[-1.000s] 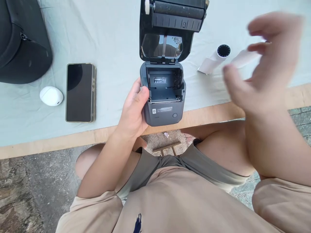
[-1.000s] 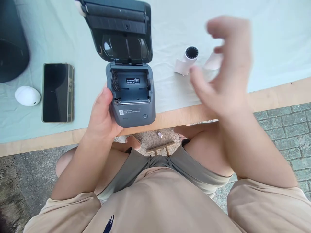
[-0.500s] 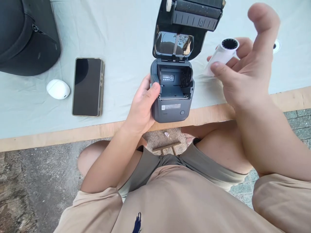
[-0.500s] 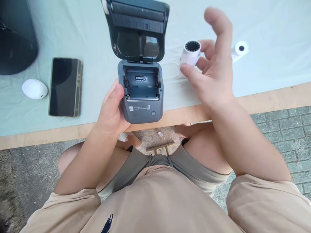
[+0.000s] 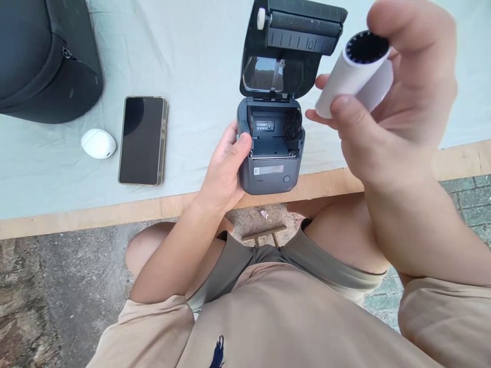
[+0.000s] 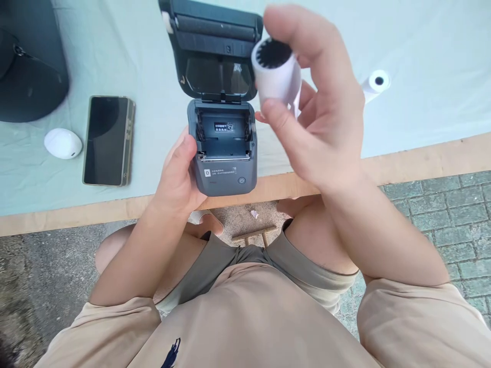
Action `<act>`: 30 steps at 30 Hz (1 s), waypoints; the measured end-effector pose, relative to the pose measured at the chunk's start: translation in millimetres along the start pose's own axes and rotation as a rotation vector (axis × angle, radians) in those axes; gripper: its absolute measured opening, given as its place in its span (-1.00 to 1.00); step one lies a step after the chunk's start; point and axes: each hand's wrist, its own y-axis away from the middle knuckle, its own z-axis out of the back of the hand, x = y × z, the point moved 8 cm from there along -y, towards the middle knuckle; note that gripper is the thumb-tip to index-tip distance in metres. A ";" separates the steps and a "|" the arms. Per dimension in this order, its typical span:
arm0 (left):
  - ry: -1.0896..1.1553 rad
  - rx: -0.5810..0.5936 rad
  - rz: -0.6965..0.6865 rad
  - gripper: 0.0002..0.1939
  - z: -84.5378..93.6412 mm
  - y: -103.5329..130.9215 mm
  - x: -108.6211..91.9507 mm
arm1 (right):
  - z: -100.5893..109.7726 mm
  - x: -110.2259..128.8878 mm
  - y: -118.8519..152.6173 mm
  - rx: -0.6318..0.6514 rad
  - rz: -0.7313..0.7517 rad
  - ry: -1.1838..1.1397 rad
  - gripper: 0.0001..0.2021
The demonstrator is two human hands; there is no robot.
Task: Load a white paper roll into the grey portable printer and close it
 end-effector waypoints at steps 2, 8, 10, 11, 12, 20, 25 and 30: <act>-0.004 0.001 0.001 -0.73 0.5 0.6 0.3 | 7.7 19.6 2.2 -0.128 0.168 -0.059 -0.56; 0.014 0.019 -0.016 -0.78 0.0 1.6 -0.1 | -23.8 25.8 1.0 0.053 0.180 0.102 -0.64; 0.022 0.018 -0.013 -0.79 -0.1 2.0 0.0 | -29.4 22.5 0.1 0.063 0.162 0.243 -0.72; 0.026 0.016 -0.014 -0.79 -0.2 2.2 -0.2 | -31.2 21.5 -0.4 0.065 0.164 0.266 -0.75; 0.031 0.016 -0.016 -0.79 -0.5 2.5 -0.7 | -32.6 21.6 -0.7 0.065 0.178 0.265 -0.79; 0.040 0.030 -0.009 -0.75 -3.9 2.6 -2.6 | -29.1 25.0 -2.7 0.007 0.251 0.386 -0.92; 0.070 0.025 -0.015 -0.76 -0.3 1.2 -0.9 | -30.8 34.7 4.7 0.024 0.337 0.305 -0.90; 0.045 0.009 -0.005 -0.74 2.6 1.5 1.2 | -38.4 40.2 11.4 0.116 0.415 0.176 -0.92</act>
